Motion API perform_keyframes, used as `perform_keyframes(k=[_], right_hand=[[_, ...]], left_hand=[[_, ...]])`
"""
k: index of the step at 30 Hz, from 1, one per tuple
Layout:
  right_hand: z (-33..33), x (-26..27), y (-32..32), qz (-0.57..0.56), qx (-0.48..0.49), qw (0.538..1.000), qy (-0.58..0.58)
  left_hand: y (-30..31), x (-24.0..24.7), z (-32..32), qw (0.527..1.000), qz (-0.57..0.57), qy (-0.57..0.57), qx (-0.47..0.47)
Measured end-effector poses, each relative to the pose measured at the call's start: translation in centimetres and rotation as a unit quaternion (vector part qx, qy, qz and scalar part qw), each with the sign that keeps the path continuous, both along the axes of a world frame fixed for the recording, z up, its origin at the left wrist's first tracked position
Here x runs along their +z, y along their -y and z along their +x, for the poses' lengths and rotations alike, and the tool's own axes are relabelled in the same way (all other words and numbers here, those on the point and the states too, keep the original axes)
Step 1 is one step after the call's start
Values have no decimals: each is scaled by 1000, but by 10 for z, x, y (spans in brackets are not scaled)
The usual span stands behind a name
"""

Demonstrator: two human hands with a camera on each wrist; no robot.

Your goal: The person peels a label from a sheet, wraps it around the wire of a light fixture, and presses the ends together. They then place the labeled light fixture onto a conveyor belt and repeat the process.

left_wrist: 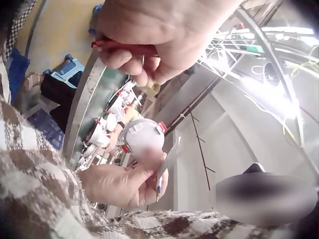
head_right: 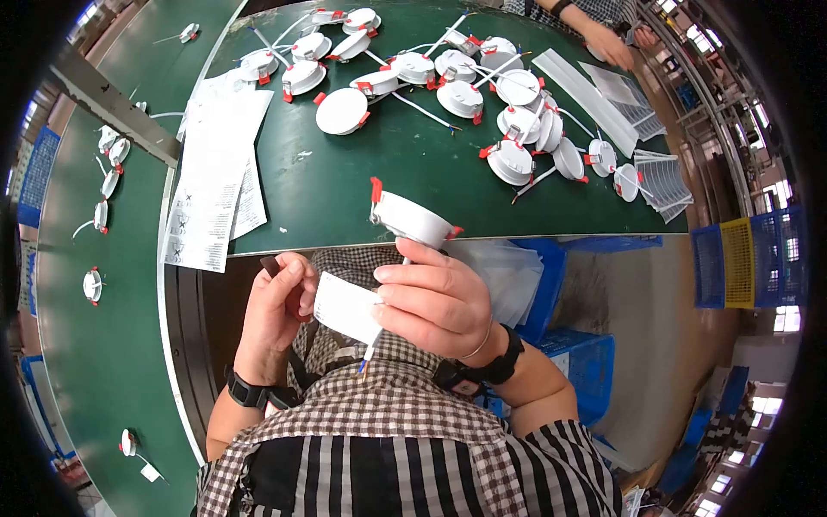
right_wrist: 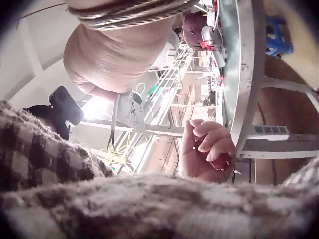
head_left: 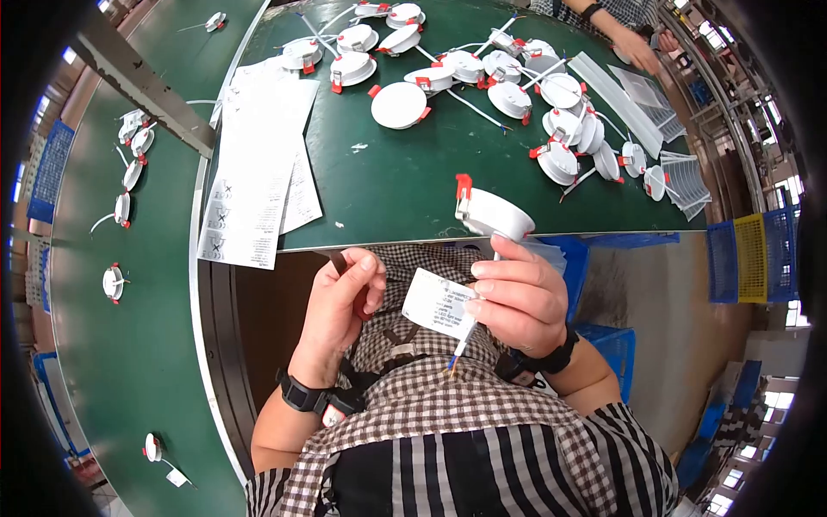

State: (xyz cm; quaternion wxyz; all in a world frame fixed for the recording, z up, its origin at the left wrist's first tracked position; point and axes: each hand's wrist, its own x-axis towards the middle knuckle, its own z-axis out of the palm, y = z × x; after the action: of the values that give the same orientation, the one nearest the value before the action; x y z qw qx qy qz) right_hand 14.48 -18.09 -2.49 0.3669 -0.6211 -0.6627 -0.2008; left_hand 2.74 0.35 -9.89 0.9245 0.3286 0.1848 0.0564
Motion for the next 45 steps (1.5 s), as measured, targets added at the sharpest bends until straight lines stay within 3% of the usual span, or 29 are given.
perform_keyframes(k=[11, 15, 22, 25, 26, 28, 29, 33, 36, 37, 38, 40, 42, 45], right_hand=[[-4, -19, -6, 30, -54, 996, -70], [-2, -23, -7, 7, -56, 997, -52], [-3, -33, -10, 11, -51, 996, -77], [-6, -42, -9, 40, -88, 971, -219], [-6, -44, -9, 44, -88, 972, -215], [-6, -44, -7, 34, -160, 911, -379], [-10, -46, -16, 135, -115, 786, -593], [8, -47, -11, 143, 11, 436, -888], [13, -51, -8, 162, 90, 282, -941], [14, -49, -6, 167, 116, 260, -944], [15, -52, -3, 183, 111, 268, -939], [16, -66, 5, 100, 180, 313, -927], [12, -57, 1, 65, 134, 348, -926], [0, -67, 2, 65, 83, 416, -903]], left_hand=[[-4, 1, -6, 991, 10, 90, -103], [-3, 21, -5, 987, 29, 55, -145], [-8, 17, -5, 988, 97, 36, -112], [-8, 15, -5, 988, 105, 29, -108], [-7, 16, -4, 991, 98, 10, -88], [-7, 14, -1, 994, 83, -9, -64], [-6, 16, 2, 994, 97, -16, -51], [-3, 17, 13, 989, 139, -37, -35], [-1, 24, 19, 985, 163, -39, -38], [-1, 24, 20, 987, 153, -37, -40], [0, 23, 20, 988, 143, -37, -45], [2, 25, 20, 985, 163, -36, -50], [5, 21, 22, 972, 223, -49, -46], [10, 10, 25, 966, 244, 32, -72]])
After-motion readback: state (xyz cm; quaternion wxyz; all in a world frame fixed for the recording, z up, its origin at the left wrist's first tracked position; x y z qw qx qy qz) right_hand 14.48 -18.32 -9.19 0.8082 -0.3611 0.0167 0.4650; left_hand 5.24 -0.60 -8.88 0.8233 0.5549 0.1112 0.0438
